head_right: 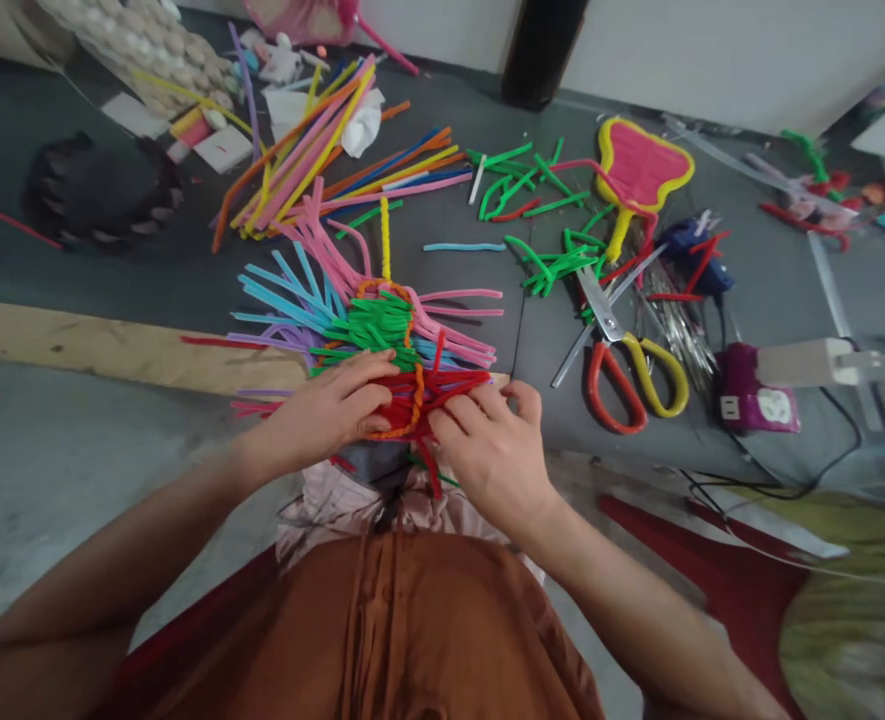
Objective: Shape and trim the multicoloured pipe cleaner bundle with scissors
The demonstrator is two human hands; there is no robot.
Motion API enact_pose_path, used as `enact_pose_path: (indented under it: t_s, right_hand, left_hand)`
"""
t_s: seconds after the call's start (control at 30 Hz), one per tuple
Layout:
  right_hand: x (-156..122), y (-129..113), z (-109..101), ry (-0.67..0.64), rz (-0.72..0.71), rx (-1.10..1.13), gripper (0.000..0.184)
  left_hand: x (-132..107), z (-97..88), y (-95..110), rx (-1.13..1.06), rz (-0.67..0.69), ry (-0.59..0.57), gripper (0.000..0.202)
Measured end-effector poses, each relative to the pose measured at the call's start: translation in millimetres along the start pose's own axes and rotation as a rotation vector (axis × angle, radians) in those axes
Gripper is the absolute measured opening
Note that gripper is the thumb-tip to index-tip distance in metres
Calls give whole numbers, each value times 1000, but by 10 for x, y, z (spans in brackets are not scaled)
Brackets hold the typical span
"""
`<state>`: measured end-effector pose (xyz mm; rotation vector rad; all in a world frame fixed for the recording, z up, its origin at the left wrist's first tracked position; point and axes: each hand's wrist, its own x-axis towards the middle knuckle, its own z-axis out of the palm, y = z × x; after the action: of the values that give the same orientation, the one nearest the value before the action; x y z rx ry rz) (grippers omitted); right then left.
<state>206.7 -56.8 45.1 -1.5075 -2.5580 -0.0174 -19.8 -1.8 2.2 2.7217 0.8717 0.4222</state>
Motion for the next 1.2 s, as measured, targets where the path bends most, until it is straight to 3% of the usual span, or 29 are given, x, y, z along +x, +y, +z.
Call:
enact_pose_path:
  t_s: [0.13,0.37,0.5,0.57,0.67,0.73,0.93,1.07,1.2]
  right_hand:
    - [54,80,-23,57,-11,19,16]
    - [44,77,-109,164,-6,43,11]
    - [-86,75,-176,327,-29,180,28]
    - [-131,55,-144,277,-126,319,34]
    - [-137,29,16,92,-246,353,33]
    - [-126,34,148,107,-257,350,28]
    - [-222,97,304,384,-149,450,18]
    - [-290,55,279,400,-29,420,11]
    - [-226,-7,261,439,6,417,6]
  left_hand:
    - [1,-82,-16,-56,32,-85,44]
    - [114,-178,206,104,-23,-100,26]
    - [183,-191,314,187,-50,-120,21]
    - [184,-186,329,181,-56,-141,23]
    - [141,-143,317,190,-32,-140,24]
    - [101,-99,301,206,-3,-136,22]
    - [53,-44,270,228,52,-97,19]
    - [82,-93,279,272,105,-125,18]
    - [114,-123,284,254,54,-179,24]
